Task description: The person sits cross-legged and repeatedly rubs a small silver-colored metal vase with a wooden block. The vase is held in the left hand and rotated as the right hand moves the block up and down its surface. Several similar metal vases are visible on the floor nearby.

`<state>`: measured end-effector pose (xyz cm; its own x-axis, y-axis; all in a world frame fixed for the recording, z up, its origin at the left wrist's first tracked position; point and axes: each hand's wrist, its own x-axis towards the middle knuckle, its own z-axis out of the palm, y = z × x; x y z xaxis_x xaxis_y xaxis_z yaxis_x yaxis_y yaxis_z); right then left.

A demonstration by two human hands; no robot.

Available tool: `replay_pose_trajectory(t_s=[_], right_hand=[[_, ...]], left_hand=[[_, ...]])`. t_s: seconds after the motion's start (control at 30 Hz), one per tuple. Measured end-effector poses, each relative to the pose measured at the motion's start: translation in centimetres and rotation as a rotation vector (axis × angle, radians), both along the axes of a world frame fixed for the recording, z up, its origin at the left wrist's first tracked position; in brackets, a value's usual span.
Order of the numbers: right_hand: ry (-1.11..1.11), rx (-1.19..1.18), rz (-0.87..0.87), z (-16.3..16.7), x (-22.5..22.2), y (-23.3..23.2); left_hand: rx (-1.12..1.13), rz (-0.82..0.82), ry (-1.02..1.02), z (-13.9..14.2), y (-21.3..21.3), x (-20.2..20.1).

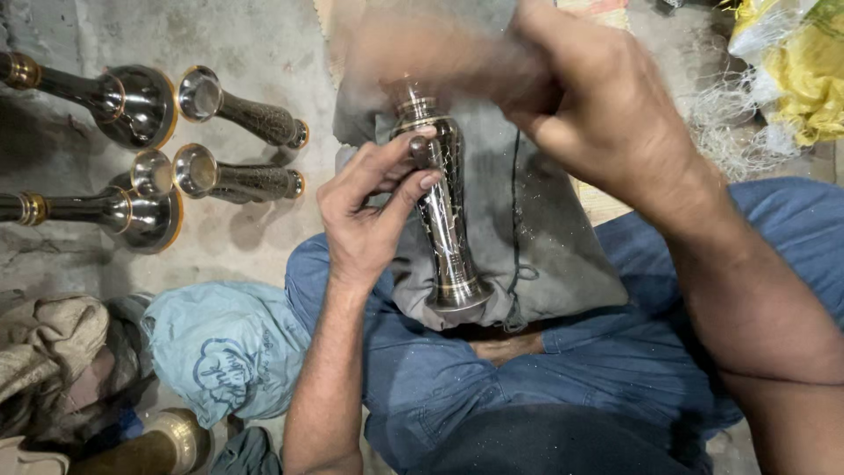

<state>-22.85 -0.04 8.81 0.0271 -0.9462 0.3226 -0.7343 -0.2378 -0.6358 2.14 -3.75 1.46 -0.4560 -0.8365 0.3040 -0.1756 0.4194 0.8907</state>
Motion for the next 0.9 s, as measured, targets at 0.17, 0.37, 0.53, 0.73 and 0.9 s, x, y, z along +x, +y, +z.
replay_pose_trajectory(t_s=[0.17, 0.37, 0.53, 0.73, 0.9], right_hand=[[0.263, -0.236, 0.038, -0.4, -0.2, 0.1], [0.277, -0.251, 0.077, -1.4, -0.4, 0.2], [0.198, -0.169, 0.126, -1.7, -0.4, 0.1], [-0.301, 0.215, 0.057, -1.0, -0.4, 0.1], [0.460, -0.336, 0.015, -1.7, -0.7, -0.1]], left_hand=[[-0.059, -0.017, -0.003, -0.3, -0.2, 0.1], [-0.049, -0.038, -0.012, -0.2, -0.4, 0.3], [-0.033, -0.055, 0.004, -0.3, -0.4, 0.6], [-0.016, -0.085, 0.030, -1.2, -0.6, 1.3], [0.182, 0.004, 0.190, -1.7, -0.4, 0.6]])
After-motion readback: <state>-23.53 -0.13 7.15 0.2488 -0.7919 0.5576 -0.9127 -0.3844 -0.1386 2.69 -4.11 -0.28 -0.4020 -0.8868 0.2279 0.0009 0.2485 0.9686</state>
